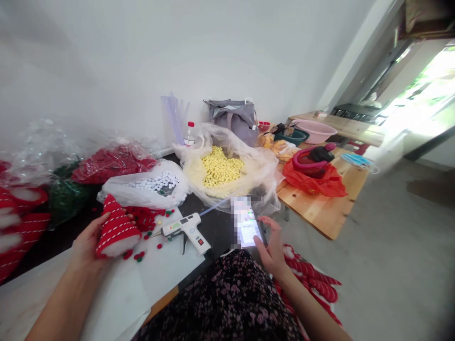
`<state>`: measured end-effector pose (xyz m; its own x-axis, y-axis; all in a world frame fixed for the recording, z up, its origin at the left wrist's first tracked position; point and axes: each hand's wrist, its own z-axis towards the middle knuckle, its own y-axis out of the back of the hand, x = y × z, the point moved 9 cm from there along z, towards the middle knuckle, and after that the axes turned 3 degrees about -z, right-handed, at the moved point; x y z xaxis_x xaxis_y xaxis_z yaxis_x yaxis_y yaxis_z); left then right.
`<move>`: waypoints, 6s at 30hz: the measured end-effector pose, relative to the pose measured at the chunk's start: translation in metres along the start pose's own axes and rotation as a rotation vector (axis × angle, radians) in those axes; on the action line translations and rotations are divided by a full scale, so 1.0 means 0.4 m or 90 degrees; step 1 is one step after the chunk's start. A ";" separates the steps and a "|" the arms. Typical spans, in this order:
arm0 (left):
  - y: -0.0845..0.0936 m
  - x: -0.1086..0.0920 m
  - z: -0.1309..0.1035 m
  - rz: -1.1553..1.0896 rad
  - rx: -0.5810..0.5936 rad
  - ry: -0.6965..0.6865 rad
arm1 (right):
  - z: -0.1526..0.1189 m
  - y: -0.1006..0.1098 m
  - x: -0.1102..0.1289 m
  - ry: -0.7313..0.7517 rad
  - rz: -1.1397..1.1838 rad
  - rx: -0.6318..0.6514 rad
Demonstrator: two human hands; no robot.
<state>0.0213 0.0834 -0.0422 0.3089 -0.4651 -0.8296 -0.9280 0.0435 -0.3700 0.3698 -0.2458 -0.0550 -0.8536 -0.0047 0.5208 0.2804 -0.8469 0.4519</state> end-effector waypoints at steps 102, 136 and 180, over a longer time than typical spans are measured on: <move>0.001 0.001 0.001 -0.045 -0.007 0.013 | 0.124 0.038 -0.068 -0.056 0.041 -0.106; 0.002 0.003 0.004 -0.001 0.020 -0.003 | 0.073 0.021 -0.116 -0.125 0.075 -0.036; 0.002 0.001 0.000 -0.062 -0.001 0.011 | 0.074 -0.018 0.006 0.124 0.029 0.115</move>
<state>0.0207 0.0831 -0.0429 0.3940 -0.4821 -0.7825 -0.8942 -0.0041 -0.4477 0.3786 -0.2240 -0.0355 -0.9018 -0.1573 0.4025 0.3792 -0.7347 0.5625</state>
